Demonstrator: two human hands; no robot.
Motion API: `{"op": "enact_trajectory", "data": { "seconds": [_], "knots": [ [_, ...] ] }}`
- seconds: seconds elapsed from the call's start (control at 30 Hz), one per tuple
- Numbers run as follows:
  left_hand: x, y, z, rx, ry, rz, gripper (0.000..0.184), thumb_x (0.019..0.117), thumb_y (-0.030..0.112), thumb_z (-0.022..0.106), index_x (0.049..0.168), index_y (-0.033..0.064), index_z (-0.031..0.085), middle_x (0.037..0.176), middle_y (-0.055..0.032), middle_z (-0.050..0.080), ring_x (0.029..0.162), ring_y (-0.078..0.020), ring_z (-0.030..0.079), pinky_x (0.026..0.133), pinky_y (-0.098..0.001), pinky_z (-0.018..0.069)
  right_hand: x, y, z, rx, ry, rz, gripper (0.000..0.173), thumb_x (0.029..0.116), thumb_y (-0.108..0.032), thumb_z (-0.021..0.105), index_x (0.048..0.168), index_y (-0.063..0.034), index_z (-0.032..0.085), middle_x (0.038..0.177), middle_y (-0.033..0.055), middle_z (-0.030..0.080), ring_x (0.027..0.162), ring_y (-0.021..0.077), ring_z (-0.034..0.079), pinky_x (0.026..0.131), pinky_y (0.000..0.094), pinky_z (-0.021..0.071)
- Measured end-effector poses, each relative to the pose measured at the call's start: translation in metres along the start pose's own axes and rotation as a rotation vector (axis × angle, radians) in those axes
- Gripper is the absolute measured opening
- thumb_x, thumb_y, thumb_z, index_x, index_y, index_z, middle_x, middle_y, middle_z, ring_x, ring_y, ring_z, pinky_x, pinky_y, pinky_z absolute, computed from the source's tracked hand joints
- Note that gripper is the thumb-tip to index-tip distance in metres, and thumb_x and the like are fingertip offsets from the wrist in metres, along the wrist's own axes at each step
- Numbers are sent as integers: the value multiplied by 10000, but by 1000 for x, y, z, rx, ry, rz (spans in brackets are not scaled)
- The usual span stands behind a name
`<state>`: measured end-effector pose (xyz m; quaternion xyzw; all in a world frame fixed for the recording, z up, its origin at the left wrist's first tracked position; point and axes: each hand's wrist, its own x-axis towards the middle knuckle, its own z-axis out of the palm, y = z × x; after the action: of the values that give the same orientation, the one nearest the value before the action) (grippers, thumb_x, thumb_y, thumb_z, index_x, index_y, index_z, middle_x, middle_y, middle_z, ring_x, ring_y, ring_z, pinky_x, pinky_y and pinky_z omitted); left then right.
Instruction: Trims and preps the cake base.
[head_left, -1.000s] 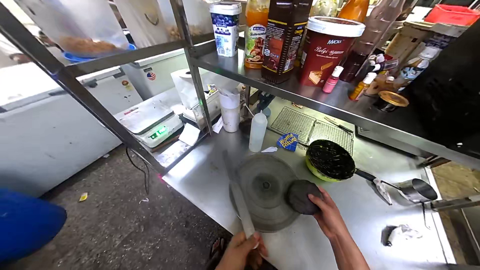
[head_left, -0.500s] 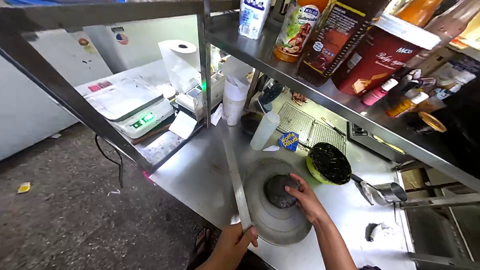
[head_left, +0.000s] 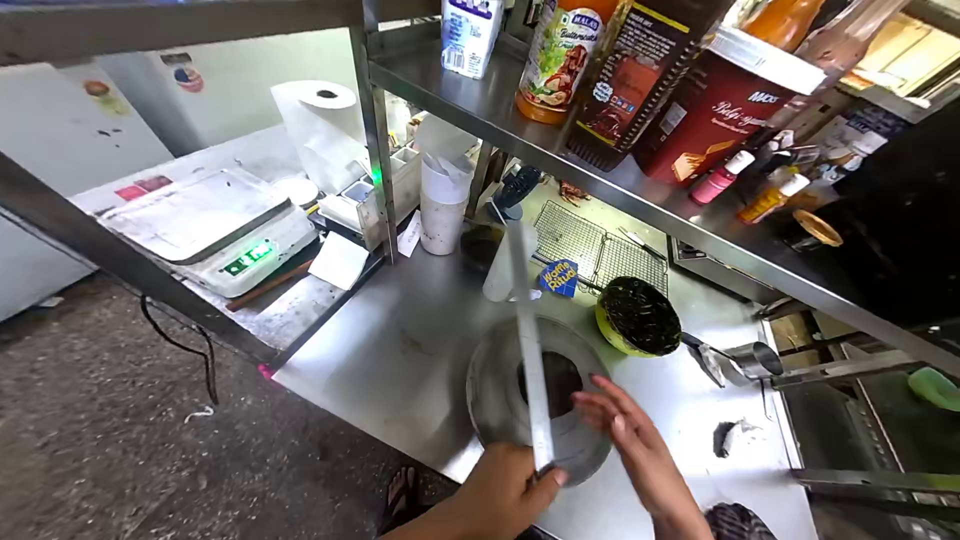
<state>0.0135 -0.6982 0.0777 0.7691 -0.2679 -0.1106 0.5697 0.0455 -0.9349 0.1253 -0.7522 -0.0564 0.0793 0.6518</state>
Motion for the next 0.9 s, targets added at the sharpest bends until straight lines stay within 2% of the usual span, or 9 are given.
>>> {"op": "enact_trajectory", "data": {
  "seconds": [0.1,0.17,0.2,0.27,0.37,0.47,0.6,0.73,0.9],
  "knots": [
    [21,18,20,102,-277,36,507,1054,420,503,882,-26,673,738,-181,658,723,-340,676,699,-560,541,-15,6,20,409,-119,10,770,952,-459,686,1494,-10,375,1155,118,727,1046,232,712,961,408,574],
    [27,17,31,205,-366,0,583,1030,534,512,952,-16,689,827,-191,691,815,-365,698,766,-592,544,-20,11,25,502,85,53,456,1030,-151,507,1441,0,376,882,62,707,718,151,698,694,320,615],
    [26,15,32,245,-297,-25,588,999,566,554,1027,0,712,896,-178,719,866,-347,713,812,-581,556,-21,13,20,461,197,87,384,1041,-95,398,1415,-9,387,796,33,648,583,103,619,560,266,569],
    [21,2,27,290,53,-37,581,943,541,664,1198,20,707,1069,-156,736,992,-303,716,907,-515,578,-29,24,-2,219,331,153,366,1075,-117,314,1424,-22,372,775,33,638,474,76,513,437,228,474],
    [34,-27,9,379,394,-26,863,875,523,741,1461,-56,483,1441,-221,562,1316,-344,569,1091,-490,482,-59,47,-30,-88,313,257,547,1091,-198,302,1611,-42,237,817,9,632,480,69,454,433,234,413],
    [58,-48,-13,497,253,-90,1103,779,503,841,1561,-63,306,1581,-245,393,1470,-365,397,1199,-488,356,-85,68,-36,-206,171,350,530,1076,-224,342,1595,-117,349,851,-7,582,569,69,442,512,256,403],
    [78,-52,-30,481,71,-163,1121,805,502,831,1615,27,219,1602,-146,405,1471,-281,409,1213,-440,335,-93,69,-32,-81,44,460,521,1074,-236,383,1591,-170,372,807,-28,517,553,71,421,477,255,374],
    [76,-59,-25,507,123,-140,1123,792,557,818,1598,5,264,1531,-144,505,1406,-295,495,1180,-466,385,-86,64,-20,69,-29,522,531,1081,-251,403,1605,-191,342,791,-32,504,531,72,398,457,250,347],
    [75,-57,-21,506,169,-154,1141,777,527,841,1595,-13,258,1530,-155,504,1393,-311,509,1165,-475,399,-82,67,-18,229,-14,537,528,1093,-246,378,1614,-194,306,788,-43,484,507,55,367,437,224,328]
  ]
}}
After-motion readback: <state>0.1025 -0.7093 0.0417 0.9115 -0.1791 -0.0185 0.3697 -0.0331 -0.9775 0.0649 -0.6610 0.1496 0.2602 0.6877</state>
